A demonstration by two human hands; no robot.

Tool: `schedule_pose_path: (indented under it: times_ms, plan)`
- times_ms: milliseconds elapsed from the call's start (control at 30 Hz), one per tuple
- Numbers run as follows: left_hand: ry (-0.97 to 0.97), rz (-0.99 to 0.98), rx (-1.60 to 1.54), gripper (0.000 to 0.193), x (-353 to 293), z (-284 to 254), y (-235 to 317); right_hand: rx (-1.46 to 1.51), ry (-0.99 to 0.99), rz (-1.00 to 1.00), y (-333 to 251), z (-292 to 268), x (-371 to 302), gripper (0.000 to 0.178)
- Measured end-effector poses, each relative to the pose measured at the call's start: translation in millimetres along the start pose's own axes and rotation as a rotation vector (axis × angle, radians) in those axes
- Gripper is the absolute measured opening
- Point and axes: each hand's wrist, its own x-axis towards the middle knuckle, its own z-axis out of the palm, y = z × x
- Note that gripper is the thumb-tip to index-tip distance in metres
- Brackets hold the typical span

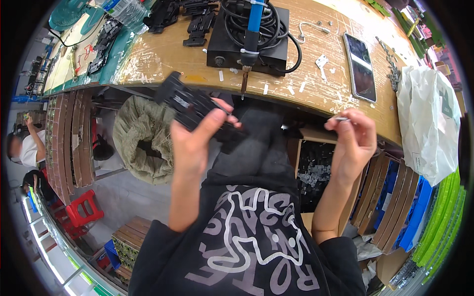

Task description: The person assembles small black plastic components using a soldering iron to heat and secure parts. They repeatedly pick up components from a box, apply heat with the iron, and place the finished units into a green sack on the floor.

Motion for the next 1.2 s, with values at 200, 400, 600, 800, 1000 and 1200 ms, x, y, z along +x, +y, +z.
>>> schedule_pose_path:
  times_ms: [200,400,600,800,1000,1200]
  plan:
    - [-0.021,0.024,-0.056,0.013,-12,31,-25,0.220,-0.084,0.198,17,19,-32,0.017]
    - [-0.310,-0.094,0.337,0.023,-24,29,-31,0.175,-0.151,0.235,10,13,-28,0.014]
    - [-0.564,-0.065,0.656,0.023,-23,21,-16,0.054,-0.174,0.274,8,7,-19,0.013]
    - [-0.686,-0.050,0.673,0.023,-25,21,-13,0.133,-0.265,0.379,15,5,-23,0.011]
    - [-0.637,-0.042,0.672,0.022,-29,19,-21,0.115,-0.277,0.413,14,-2,-24,0.009]
    - [-0.646,-0.045,0.700,0.022,-29,17,-25,0.071,-0.272,0.439,13,-4,-26,0.008]
